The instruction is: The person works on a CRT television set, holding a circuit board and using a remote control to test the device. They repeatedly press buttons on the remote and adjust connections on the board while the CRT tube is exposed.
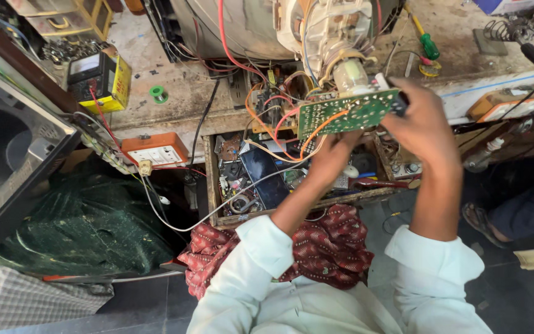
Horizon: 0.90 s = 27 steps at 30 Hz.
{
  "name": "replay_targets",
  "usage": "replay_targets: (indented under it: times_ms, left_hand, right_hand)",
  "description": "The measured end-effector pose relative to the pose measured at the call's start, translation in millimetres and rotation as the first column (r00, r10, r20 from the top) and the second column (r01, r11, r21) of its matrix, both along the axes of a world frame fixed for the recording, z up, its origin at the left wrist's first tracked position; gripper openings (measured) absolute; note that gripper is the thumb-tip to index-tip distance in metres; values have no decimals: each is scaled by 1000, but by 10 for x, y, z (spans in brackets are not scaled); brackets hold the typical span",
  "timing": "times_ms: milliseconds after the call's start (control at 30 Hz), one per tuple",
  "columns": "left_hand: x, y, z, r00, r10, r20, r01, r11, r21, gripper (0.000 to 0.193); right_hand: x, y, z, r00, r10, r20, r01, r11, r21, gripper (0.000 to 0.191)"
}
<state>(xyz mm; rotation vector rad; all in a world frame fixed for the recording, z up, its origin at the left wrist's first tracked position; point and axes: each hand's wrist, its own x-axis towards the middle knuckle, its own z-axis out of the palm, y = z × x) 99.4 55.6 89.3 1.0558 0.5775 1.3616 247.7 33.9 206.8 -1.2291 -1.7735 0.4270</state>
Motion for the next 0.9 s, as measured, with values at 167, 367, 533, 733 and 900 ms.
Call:
replay_targets:
  times_ms: [167, 367, 533, 733, 900]
  left_hand:
    - [260, 152, -115, 970, 47, 239, -46, 999, -11, 36]
    - [59, 183, -116, 975, 15, 221, -14, 1000, -7, 41]
    - [-30, 197, -167, 976, -41, 214, 45, 999, -11, 43]
    - [-94, 304, -307, 992, -20, 126, 16, 999, 31, 40]
    - [-141, 354, -347, 982, -30, 187, 19, 998, 58, 38]
  right_hand:
    - [-124, 438, -73, 942, -80, 326, 26, 986, 166, 23]
    - [-100, 790, -340, 915, -92, 393, -55, 936, 348, 25]
    - [-38, 834, -446, 939, -89, 333, 42, 988, 146, 21]
    - [38, 927, -640, 966, -43, 254, -14, 976, 217, 26]
    - [88, 1003, -738, 945, -71, 320, -23, 959, 282, 32]
